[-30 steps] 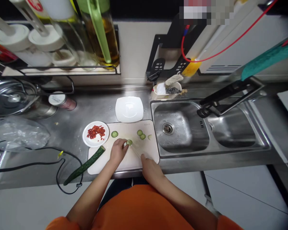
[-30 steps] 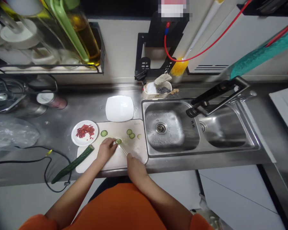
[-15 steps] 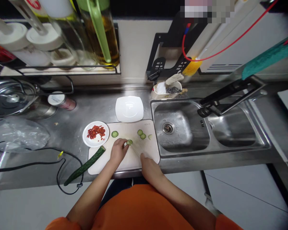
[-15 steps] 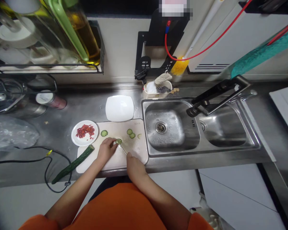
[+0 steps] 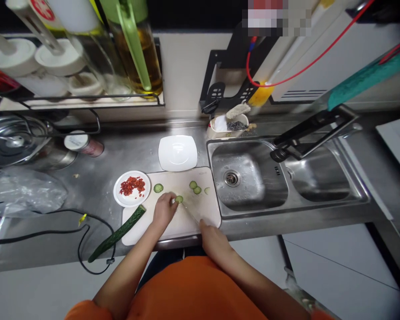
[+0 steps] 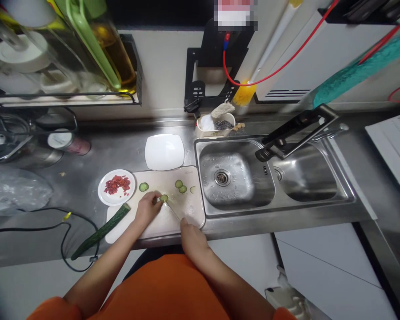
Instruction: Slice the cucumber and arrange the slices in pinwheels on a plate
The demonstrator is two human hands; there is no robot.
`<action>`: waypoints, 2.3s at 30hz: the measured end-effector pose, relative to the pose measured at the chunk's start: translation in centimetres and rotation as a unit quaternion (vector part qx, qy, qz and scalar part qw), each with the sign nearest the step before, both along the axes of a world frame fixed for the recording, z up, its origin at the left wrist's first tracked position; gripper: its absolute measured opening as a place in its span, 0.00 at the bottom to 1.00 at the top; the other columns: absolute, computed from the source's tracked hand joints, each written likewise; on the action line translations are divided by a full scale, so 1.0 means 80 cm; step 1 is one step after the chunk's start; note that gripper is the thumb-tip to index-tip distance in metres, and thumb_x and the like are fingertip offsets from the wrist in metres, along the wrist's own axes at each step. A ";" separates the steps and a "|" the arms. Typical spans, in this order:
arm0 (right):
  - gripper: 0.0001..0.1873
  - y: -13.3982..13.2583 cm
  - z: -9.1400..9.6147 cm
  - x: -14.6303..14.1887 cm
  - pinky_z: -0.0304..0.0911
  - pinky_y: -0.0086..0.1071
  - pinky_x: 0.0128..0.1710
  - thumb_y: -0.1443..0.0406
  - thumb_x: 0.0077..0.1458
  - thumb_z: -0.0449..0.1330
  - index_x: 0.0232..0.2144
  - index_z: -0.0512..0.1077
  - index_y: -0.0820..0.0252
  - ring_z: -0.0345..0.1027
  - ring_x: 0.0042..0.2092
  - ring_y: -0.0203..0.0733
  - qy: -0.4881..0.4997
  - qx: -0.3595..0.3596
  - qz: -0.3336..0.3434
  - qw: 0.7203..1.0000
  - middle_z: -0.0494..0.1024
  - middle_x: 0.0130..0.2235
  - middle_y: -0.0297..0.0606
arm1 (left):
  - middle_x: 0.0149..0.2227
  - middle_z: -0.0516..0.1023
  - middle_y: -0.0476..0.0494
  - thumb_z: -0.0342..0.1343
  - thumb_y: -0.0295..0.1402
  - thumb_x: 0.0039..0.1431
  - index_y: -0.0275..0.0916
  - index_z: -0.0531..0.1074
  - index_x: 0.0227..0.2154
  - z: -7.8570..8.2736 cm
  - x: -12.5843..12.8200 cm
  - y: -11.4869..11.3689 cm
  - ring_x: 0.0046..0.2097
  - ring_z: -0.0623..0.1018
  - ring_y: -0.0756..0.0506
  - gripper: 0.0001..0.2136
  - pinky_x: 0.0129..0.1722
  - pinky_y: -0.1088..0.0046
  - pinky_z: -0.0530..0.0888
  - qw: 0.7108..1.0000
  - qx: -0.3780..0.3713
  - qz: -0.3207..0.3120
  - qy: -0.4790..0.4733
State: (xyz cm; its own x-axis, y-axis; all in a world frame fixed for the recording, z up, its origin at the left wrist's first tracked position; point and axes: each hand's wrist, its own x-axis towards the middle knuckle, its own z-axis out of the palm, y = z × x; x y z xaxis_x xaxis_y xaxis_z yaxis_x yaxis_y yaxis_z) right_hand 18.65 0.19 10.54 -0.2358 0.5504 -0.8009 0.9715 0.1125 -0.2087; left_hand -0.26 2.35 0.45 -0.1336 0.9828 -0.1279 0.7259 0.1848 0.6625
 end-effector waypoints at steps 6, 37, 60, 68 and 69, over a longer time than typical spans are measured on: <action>0.29 -0.003 -0.007 0.008 0.63 0.34 0.41 0.79 0.52 0.45 0.57 0.58 0.66 0.71 0.46 0.48 -0.010 0.000 -0.001 1.000 0.76 0.42 0.50 | 0.21 0.72 0.54 0.53 0.36 0.54 0.41 0.71 0.26 0.023 -0.015 0.011 0.24 0.70 0.52 0.06 0.28 0.78 0.64 0.996 -0.056 0.052 -0.036; 0.27 -0.005 -0.009 0.009 0.65 0.35 0.41 0.77 0.56 0.42 0.58 0.57 0.65 0.71 0.46 0.48 -0.010 0.012 -0.001 1.000 0.76 0.42 0.52 | 0.42 0.71 0.41 0.51 0.28 0.54 0.41 0.73 0.42 0.005 0.049 0.105 0.41 0.73 0.44 0.13 0.39 0.70 0.69 0.984 -0.048 -0.162 0.051; 0.29 -0.005 -0.016 0.014 0.64 0.35 0.40 0.79 0.53 0.43 0.57 0.57 0.65 0.71 0.46 0.48 -0.010 0.017 0.008 1.000 0.76 0.41 0.51 | 0.38 0.76 0.44 0.48 0.25 0.55 0.39 0.72 0.40 0.010 -0.027 0.048 0.42 0.74 0.46 0.12 0.45 0.69 0.68 0.980 0.016 -0.197 0.007; 0.24 0.000 -0.003 0.019 0.65 0.35 0.36 0.79 0.52 0.42 0.50 0.63 0.64 0.72 0.43 0.50 -0.025 0.026 -0.004 0.999 0.77 0.37 0.49 | 0.36 0.72 0.41 0.53 0.29 0.53 0.38 0.71 0.40 -0.003 0.011 0.018 0.41 0.72 0.43 0.10 0.43 0.67 0.70 0.993 0.016 -0.086 0.078; 0.24 0.001 -0.001 0.020 0.65 0.35 0.36 0.79 0.52 0.42 0.50 0.62 0.64 0.72 0.43 0.50 -0.028 0.026 -0.005 0.999 0.77 0.37 0.49 | 0.36 0.72 0.41 0.52 0.28 0.53 0.38 0.72 0.40 -0.003 0.010 0.019 0.41 0.72 0.44 0.11 0.43 0.66 0.70 0.993 0.022 -0.100 0.066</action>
State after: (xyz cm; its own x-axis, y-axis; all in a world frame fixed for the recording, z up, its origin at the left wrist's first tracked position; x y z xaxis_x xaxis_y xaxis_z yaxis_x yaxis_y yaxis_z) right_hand 20.28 0.29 10.46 -0.1847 0.5938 -0.7831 0.9828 0.1115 -0.1473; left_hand 0.53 3.85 0.24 0.0525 0.9955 -0.0789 0.8259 0.0012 0.5638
